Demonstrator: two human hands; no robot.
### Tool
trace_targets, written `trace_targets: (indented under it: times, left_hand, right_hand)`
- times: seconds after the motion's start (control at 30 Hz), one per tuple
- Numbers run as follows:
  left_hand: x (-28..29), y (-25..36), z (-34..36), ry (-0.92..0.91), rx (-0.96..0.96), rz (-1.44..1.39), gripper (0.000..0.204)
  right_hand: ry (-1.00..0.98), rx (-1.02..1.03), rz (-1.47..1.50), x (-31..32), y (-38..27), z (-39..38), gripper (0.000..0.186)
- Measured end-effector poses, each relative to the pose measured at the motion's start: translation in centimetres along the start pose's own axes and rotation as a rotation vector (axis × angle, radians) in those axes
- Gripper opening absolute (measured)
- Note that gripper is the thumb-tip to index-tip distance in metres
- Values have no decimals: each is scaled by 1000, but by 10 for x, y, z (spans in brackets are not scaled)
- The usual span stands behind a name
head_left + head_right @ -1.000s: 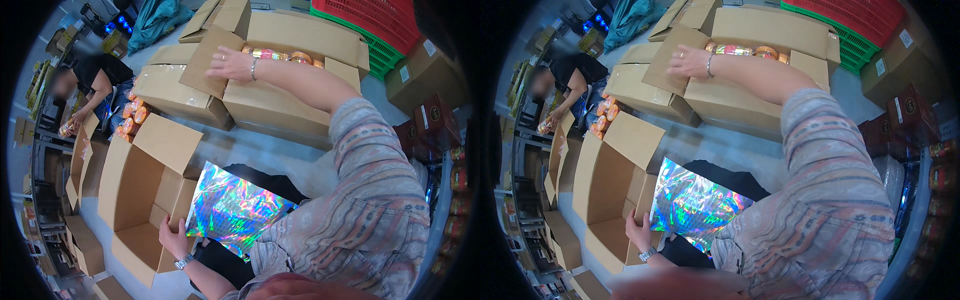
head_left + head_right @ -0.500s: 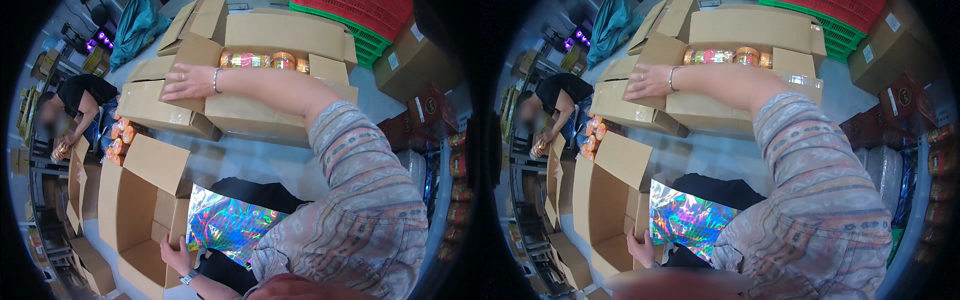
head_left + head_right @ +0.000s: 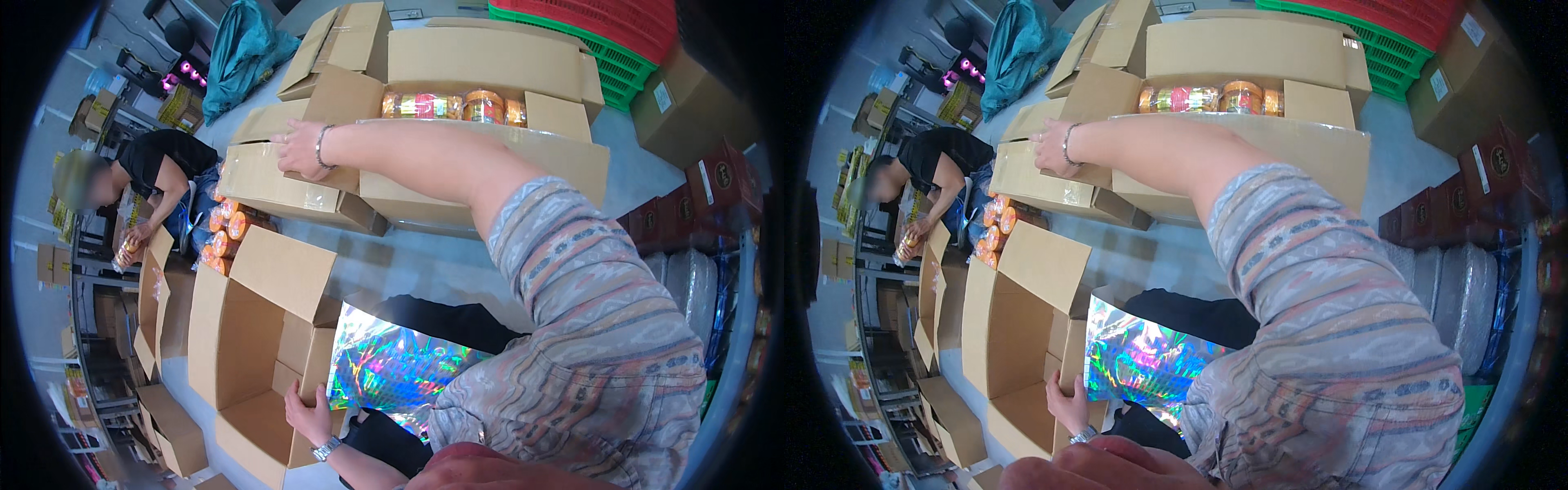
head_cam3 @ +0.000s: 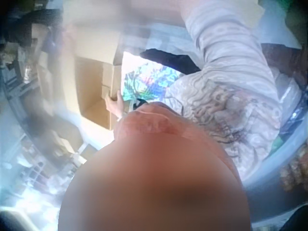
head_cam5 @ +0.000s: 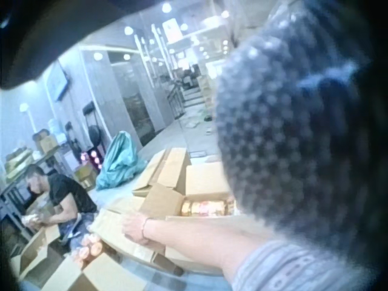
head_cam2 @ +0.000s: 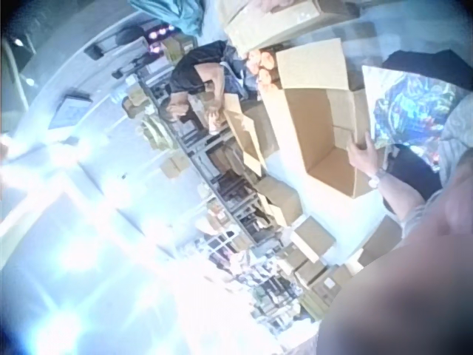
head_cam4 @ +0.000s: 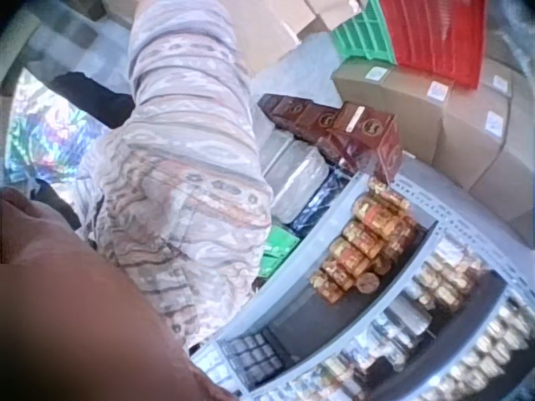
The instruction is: The person sits on the floor and repeatedly picks up cylindrical snack containers from a cardboard box, briefly rotates them, and places them onto a nearby shelf. The person handles the containers one at a time throughout the clip.
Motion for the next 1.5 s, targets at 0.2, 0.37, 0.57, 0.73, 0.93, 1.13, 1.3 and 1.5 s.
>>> trace_targets:
  times: [0.2,0.37,0.57,0.73,0.93,1.13,1.3,1.5]
  left_hand:
    - [-5,-5,-6,-23,23,-16,55]
    - [-6,-3,-4,-10,11,3,55]
    - [-1,3,-5,-2,-10,14,55]
    - [-3,0,-9,-1,24,64,54]
    - [-2,-1,-7,29,9,81,54]
    - [-3,-3,-11,27,37,82,54]
    - [-5,-2,-4,7,17,78,55]
    - [-4,-1,-7,-10,16,58,59]
  right_hand:
    - [-251,-115,208,17,35,-76,19]
    - [17,7,344,27,29,-162,34]
    - [59,-111,-242,11,47,-111,65]
    - [206,-65,-87,19,41,-145,70]
    - [47,-146,63,2,48,-189,57]
    - [-108,-259,319,-27,44,-238,47]
    - [-375,-420,671,-58,102,-282,61]
    - [-225,-1119,-109,-33,289,-374,86]
Point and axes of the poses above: each hand's wrist, its own z-axis towards the middle knuckle, its own x-axis out of the back of the hand, y = z × x, the point moved 10 cm from there along z, towards the middle knuckle, and after that the axes turned 9 degrees about -y, right-handed, at the moved point
